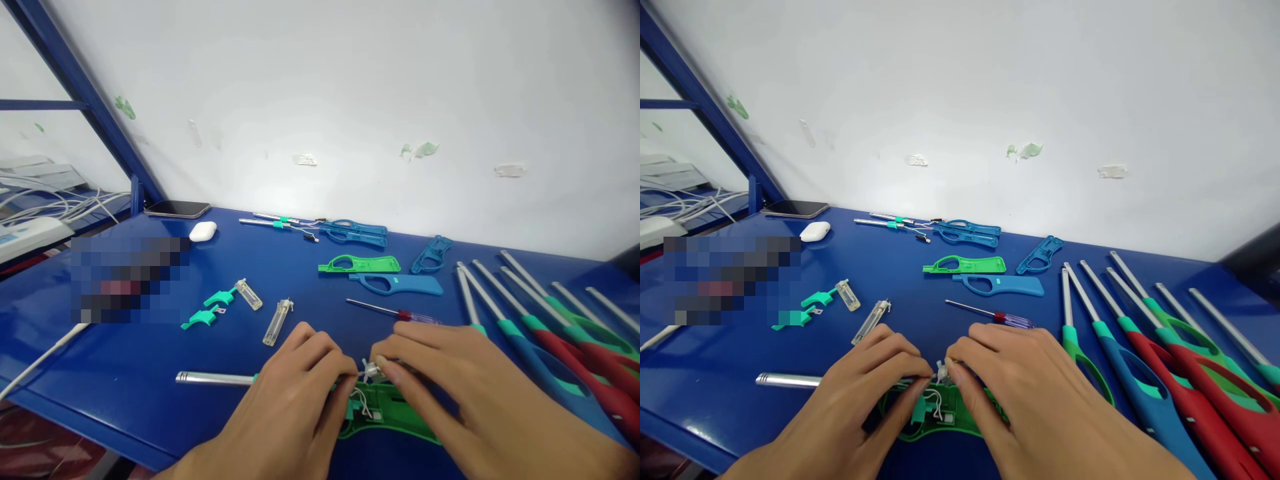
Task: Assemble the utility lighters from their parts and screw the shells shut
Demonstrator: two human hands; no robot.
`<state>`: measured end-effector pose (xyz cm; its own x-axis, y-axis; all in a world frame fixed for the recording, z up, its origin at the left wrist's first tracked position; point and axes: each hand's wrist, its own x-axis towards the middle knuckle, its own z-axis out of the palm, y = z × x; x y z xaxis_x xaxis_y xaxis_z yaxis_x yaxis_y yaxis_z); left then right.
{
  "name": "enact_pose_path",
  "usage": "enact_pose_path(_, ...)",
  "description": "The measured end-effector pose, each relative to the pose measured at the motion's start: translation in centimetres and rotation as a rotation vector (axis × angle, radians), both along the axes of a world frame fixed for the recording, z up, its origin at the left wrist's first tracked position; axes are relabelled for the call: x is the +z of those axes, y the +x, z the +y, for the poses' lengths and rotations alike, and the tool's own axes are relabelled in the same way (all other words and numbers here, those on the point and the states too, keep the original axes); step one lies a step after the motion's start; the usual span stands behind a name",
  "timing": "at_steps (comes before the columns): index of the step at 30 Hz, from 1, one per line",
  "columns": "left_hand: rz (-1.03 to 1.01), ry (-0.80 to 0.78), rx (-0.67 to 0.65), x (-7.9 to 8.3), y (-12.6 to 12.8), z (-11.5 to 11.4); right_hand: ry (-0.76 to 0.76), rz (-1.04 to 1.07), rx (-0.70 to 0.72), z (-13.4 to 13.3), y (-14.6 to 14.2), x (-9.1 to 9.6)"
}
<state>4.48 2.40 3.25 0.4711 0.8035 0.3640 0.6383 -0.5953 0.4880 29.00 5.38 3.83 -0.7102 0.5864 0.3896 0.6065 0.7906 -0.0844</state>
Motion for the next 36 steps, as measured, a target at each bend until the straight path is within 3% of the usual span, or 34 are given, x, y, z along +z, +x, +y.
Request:
enact_pose_path(6, -0.001, 0.028, -0.008, -0.1, -0.1, 0.3, -0.032, 0.038, 0.015, 0.6, -0.5, 1.3)
enact_pose_path(15, -0.007, 0.03, -0.023, -0.3, 0.1, 0.4, -0.081, 0.072, -0.039, -0.1, -0.2, -0.5)
enact_pose_path(21, -0.007, 0.035, -0.025, -0.2, 0.0, 0.4, -0.083, 0.06, 0.009, 0.4, -0.6, 1.0)
enact_pose_path(25, -0.011, 0.039, -0.04, -0.4, 0.0, 0.4, -0.086, 0.064, 0.017, 0.4, -0.5, 0.9)
enact_pose_path(32, -0.005, 0.081, -0.039, -0.8, -0.1, 0.6, -0.196, 0.039, 0.038, 0.7, -0.2, 0.6)
enact_pose_path(36, -0.029, 0.133, 0.015, -0.6, -0.5, 0.0, -0.354, -0.027, 0.016, 1.1, 0.2, 0.8)
